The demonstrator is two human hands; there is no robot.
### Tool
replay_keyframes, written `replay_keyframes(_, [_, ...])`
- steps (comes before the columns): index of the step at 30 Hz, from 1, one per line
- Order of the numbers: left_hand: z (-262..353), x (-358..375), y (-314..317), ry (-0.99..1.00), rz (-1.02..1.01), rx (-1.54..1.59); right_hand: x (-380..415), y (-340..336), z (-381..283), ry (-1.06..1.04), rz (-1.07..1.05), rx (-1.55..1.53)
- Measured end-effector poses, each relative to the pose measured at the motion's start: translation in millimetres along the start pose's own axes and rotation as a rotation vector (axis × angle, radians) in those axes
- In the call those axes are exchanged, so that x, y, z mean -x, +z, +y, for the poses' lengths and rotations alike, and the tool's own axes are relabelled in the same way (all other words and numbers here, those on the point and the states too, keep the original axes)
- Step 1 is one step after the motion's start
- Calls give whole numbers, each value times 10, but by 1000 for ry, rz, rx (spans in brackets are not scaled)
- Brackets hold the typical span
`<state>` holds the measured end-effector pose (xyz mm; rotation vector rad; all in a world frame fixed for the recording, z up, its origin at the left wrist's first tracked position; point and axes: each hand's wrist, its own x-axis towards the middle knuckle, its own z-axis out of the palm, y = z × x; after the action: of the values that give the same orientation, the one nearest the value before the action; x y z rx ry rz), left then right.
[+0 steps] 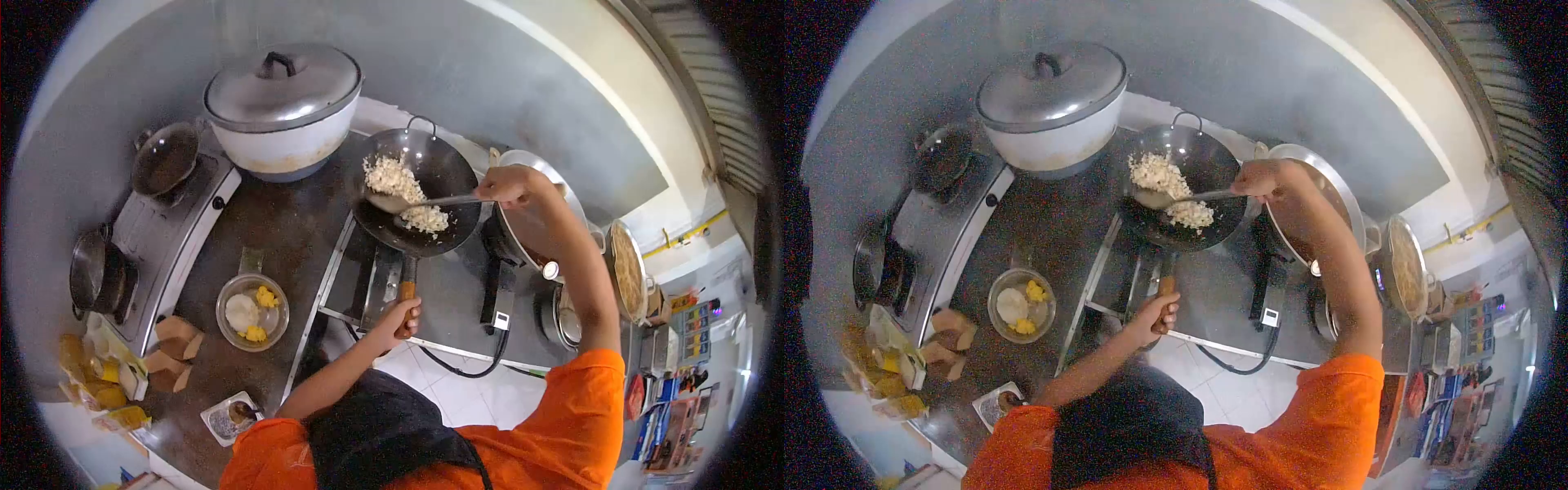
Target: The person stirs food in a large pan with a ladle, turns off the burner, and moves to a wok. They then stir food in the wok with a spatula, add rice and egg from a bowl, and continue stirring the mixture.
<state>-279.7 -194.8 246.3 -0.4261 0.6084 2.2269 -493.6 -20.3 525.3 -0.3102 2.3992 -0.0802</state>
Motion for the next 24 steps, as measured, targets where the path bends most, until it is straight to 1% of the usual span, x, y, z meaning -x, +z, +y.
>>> replay_keyframes(1, [21,-23,-31,59,-24,-28,69,-131,4,88,-91,177])
replay_keyframes(2, [73,97,51,50,26,-52,181,-226,-17,177,-183,354])
replay_keyframes(3, [119,187,120,51,28,-63,301,-291,-66,175,-176,346])
replay_keyframes(5, [197,348,210,31,6,-16,494,-313,-269,268,-144,565])
replay_keyframes(6, [246,393,255,16,16,-23,459,-233,-278,258,-16,628])
replay_keyframes(7, [232,352,209,13,22,-29,229,-121,-115,255,-17,619])
replay_keyframes(9, [167,212,57,5,-82,25,-386,131,308,-29,267,586])
replay_keyframes(10, [156,175,41,4,-81,20,-435,97,364,-28,271,582])
replay_keyframes(12, [123,122,15,39,-16,-26,-537,37,471,-161,80,650])
replay_keyframes(13, [150,169,79,43,-16,-23,-379,-50,365,-164,80,653])
replay_keyframes(15, [199,361,215,-2,18,11,109,-202,13,158,44,677])
replay_keyframes(16, [196,330,171,-4,23,12,16,-100,98,146,251,660])
replay_keyframes(17, [189,260,92,3,-6,13,-288,13,329,146,251,656])
replay_keyframes(18, [177,216,33,10,-36,15,-703,123,621,-113,280,688])
replay_keyframes(19, [169,189,19,12,-37,16,-918,155,761,-375,307,718])
replay_keyframes(20, [158,157,24,25,-19,-10,-606,96,597,-269,274,477])
replay_keyframes(21, [145,148,27,34,2,-37,-313,9,401,-272,272,479])
replay_keyframes(22, [183,201,87,39,-1,-37,-36,-118,181,-78,161,573])
replay_keyframes(23, [228,311,187,31,16,-32,79,-196,80,118,47,661])
replay_keyframes(24, [235,386,232,16,35,-27,-19,-171,189,115,121,675])
